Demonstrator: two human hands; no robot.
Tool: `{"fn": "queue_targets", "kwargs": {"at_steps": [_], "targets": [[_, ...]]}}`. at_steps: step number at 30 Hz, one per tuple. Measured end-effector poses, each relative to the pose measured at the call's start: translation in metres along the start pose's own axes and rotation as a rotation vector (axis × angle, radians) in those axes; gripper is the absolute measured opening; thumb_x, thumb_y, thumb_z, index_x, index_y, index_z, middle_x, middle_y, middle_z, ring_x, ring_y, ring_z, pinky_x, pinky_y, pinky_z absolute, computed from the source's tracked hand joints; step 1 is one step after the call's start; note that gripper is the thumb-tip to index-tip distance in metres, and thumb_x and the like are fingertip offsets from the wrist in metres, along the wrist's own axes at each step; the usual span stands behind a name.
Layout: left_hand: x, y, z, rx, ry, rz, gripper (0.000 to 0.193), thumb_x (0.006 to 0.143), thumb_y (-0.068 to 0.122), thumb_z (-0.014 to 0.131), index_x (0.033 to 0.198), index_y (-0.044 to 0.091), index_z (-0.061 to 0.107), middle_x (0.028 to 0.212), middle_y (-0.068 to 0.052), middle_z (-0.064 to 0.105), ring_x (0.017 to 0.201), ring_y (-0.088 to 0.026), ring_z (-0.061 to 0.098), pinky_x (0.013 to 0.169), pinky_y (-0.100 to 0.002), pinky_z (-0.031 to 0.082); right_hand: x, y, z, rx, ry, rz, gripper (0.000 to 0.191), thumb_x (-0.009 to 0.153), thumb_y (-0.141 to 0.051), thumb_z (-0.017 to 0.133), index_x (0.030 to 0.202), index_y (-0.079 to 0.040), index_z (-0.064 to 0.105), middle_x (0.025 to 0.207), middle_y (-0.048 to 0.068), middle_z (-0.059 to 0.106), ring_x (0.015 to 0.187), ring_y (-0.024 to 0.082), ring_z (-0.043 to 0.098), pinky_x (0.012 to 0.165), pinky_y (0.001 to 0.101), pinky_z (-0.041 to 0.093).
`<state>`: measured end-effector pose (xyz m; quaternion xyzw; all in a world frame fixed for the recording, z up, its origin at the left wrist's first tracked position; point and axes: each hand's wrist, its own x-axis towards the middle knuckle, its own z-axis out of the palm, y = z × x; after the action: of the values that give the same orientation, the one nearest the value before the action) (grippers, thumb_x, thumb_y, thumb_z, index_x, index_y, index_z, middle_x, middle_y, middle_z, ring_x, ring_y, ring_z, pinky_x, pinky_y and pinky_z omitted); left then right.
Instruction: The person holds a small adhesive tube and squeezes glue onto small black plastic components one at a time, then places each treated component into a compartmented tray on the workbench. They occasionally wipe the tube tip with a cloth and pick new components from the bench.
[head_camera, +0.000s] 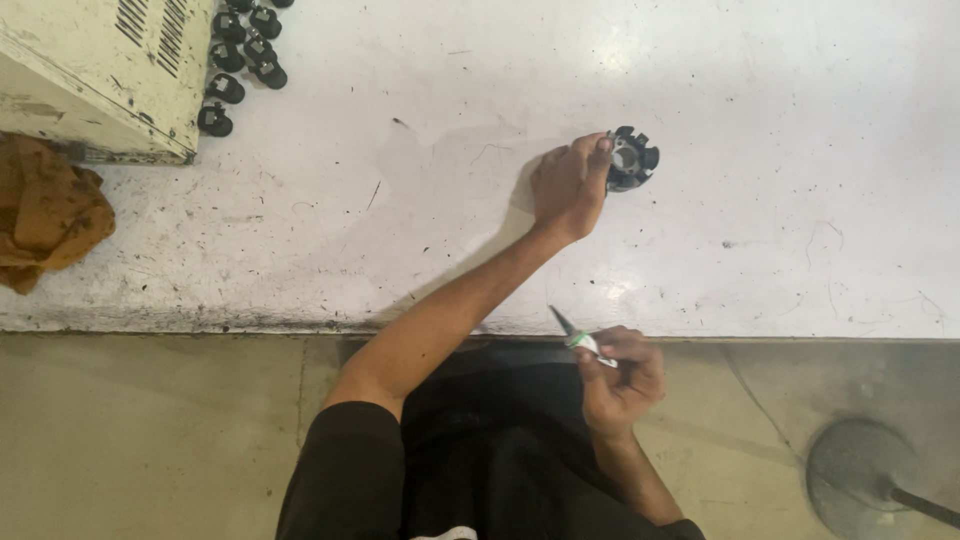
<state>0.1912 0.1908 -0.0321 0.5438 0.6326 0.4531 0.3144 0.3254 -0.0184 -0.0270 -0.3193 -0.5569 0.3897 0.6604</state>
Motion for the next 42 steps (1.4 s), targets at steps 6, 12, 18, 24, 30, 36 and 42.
{"fn": "queue_targets", "kwargs": {"at_steps": [6,12,18,24,30,36,42], "targets": [[-0.007,0.004,0.041,-0.386,-0.084,0.007,0.089,0.103,0.070,0.028,0.149,-0.004,0.047,0.146,-0.027,0.055,0.138,-0.039,0.053,0.117,-0.046,0.038,0.005,0.002,-0.015,0.114,0.263,-0.129,0.022,0.097,0.002,0.074,0.108,-0.008,0.057,0.095,0.008,0.064,0.087,0.012,0.062,0.079,0.0234,0.050],[-0.041,0.011,-0.001,-0.329,0.009,0.114,0.076,0.108,0.055,0.036,0.159,-0.001,0.033,0.158,-0.025,0.044,0.146,-0.038,0.042,0.122,-0.046,0.030,0.009,-0.002,-0.008,0.194,0.228,-0.020,0.024,0.098,0.003,0.074,0.110,-0.008,0.056,0.091,0.007,0.062,0.086,0.013,0.060,0.082,0.0256,0.050],[-0.118,0.012,-0.085,-0.649,0.180,0.317,0.034,0.110,0.020,0.056,0.138,0.000,0.053,0.134,-0.018,0.065,0.132,-0.026,0.062,0.118,-0.041,0.045,0.009,-0.003,0.003,0.325,0.202,0.153,0.023,0.098,0.002,0.070,0.112,-0.008,0.055,0.103,0.011,0.065,0.093,0.020,0.066,0.089,0.0326,0.054],[-0.194,0.015,-0.137,-0.501,0.250,0.350,0.031,0.101,0.014,0.063,0.129,0.002,0.056,0.119,-0.014,0.071,0.115,-0.023,0.069,0.107,-0.040,0.051,0.000,-0.001,0.027,0.445,0.109,0.293,0.021,0.098,0.006,0.068,0.111,-0.005,0.055,0.112,0.014,0.065,0.103,0.021,0.066,0.095,0.0348,0.054],[-0.229,0.020,-0.147,-0.459,0.138,0.264,0.039,0.097,0.021,0.077,0.128,0.002,0.063,0.124,-0.014,0.071,0.116,-0.023,0.068,0.101,-0.036,0.054,-0.020,0.007,0.054,0.549,-0.094,0.356,0.019,0.101,0.007,0.067,0.110,-0.005,0.055,0.109,0.015,0.066,0.101,0.019,0.064,0.093,0.0319,0.052],[-0.241,0.008,-0.145,-0.420,0.223,0.184,0.022,0.093,0.018,0.081,0.108,0.003,0.074,0.104,-0.008,0.075,0.100,-0.018,0.071,0.089,-0.031,0.056,-0.023,0.019,0.060,0.481,-0.209,0.397,0.018,0.098,0.004,0.071,0.109,-0.003,0.059,0.112,0.015,0.065,0.103,0.019,0.066,0.090,0.0323,0.055],[-0.242,-0.022,-0.149,-0.400,0.324,0.192,0.013,0.098,0.015,0.076,0.103,0.004,0.074,0.099,-0.007,0.077,0.092,-0.017,0.074,0.082,-0.029,0.057,-0.012,0.024,0.049,0.081,-0.348,0.192,0.023,0.094,0.003,0.074,0.114,0.000,0.063,0.119,0.012,0.062,0.111,0.019,0.065,0.099,0.0337,0.057]]}}
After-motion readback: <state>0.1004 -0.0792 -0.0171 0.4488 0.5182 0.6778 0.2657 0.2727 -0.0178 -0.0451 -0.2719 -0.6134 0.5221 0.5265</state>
